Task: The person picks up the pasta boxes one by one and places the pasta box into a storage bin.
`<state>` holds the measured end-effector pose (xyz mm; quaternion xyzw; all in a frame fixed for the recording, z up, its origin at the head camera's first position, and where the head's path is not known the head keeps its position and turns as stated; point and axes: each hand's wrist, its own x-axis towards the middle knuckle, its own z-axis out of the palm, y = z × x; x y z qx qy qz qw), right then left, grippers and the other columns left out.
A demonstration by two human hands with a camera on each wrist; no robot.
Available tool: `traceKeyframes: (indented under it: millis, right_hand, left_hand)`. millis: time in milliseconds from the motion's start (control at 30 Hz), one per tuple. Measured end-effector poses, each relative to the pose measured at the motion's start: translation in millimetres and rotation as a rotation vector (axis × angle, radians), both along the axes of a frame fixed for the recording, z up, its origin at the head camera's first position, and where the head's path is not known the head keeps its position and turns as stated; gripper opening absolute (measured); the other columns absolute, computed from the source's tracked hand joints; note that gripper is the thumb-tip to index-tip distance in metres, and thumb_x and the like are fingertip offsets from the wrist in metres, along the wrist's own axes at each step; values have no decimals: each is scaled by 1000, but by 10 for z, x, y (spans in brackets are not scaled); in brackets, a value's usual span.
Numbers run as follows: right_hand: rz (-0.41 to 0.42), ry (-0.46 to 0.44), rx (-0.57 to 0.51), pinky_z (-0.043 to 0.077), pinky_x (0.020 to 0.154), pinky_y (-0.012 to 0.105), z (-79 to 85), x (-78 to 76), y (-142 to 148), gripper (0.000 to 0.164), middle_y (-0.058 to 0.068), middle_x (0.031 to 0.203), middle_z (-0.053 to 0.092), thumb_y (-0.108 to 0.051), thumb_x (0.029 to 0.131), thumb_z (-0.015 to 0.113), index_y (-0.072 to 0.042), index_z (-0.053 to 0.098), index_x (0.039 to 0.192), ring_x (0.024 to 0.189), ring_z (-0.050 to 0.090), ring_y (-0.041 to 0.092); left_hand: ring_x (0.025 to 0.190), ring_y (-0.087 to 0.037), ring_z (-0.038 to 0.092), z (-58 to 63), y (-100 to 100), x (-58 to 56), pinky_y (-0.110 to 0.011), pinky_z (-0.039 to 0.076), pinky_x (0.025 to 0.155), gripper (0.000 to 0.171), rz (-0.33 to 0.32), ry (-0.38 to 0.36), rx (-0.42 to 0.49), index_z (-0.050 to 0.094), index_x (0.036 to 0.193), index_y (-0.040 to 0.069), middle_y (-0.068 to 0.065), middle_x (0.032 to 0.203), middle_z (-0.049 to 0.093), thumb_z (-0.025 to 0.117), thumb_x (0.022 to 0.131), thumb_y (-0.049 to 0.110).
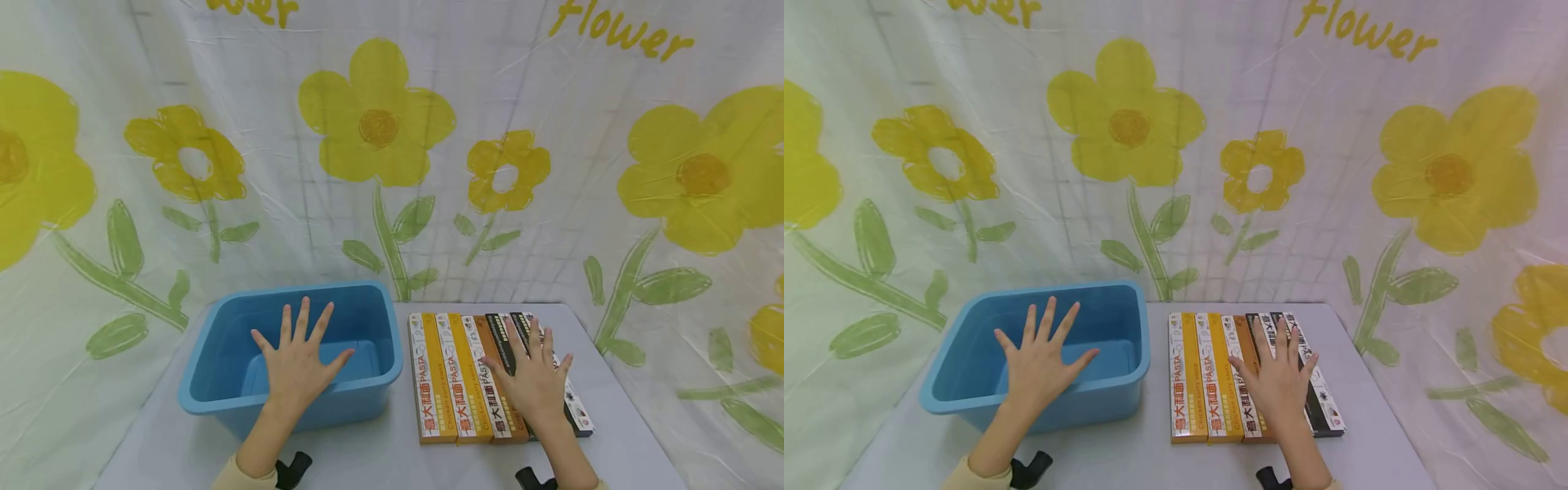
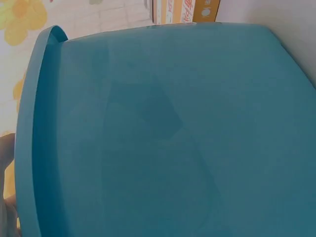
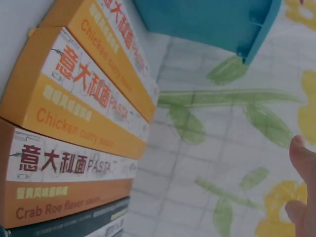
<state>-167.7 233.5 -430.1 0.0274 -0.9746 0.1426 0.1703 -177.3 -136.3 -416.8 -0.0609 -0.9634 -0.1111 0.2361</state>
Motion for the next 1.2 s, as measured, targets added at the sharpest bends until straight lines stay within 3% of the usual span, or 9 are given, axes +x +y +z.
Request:
traceKeyframes:
  millis: [133,333,500,667,867,1200]
  right_hand:
    - [6,4,-49,3,99,80,4,-6,99,84,30,157,9,-57,93,53,-14,19,157,142,7,52]
    - [-5,-23,-208,4,105,73,-69,48,390,84,33,155,5,-48,99,49,6,13,152,142,5,51]
    - [-81,-159,-282,5,107,70,-262,139,653,85,39,152,1,-44,101,46,17,8,147,140,3,53]
    - [-159,-334,-274,7,105,72,-518,226,858,87,45,147,3,-45,102,42,24,8,142,138,4,57]
    - [-191,-473,-283,7,104,73,-830,285,1018,87,47,145,2,-47,103,37,27,8,139,136,4,58]
    - [-196,-545,-302,11,100,78,-1181,330,1047,87,49,142,3,-49,104,26,31,12,135,133,7,62]
  left_hand:
    - [143,-42,22,-14,-74,38,-80,6,99,91,-25,58,34,38,151,20,-14,155,32,61,79,71]
    - [138,-44,32,-14,-391,159,-75,10,104,102,-7,210,93,44,147,11,-19,149,40,22,82,86]
    - [136,-46,34,29,-743,290,-73,10,106,105,66,241,129,42,147,6,-23,147,41,26,81,86]
    - [139,-47,27,-3,-1104,412,-72,1,107,98,168,149,200,34,150,1,-26,149,35,53,84,72]
    - [139,-52,19,-163,-1453,485,-77,2,103,92,251,-33,285,25,150,-7,-31,151,25,60,89,53]
    - [139,-55,6,-315,-1635,421,-76,6,102,86,135,-311,483,8,152,-6,-31,156,4,52,98,45]
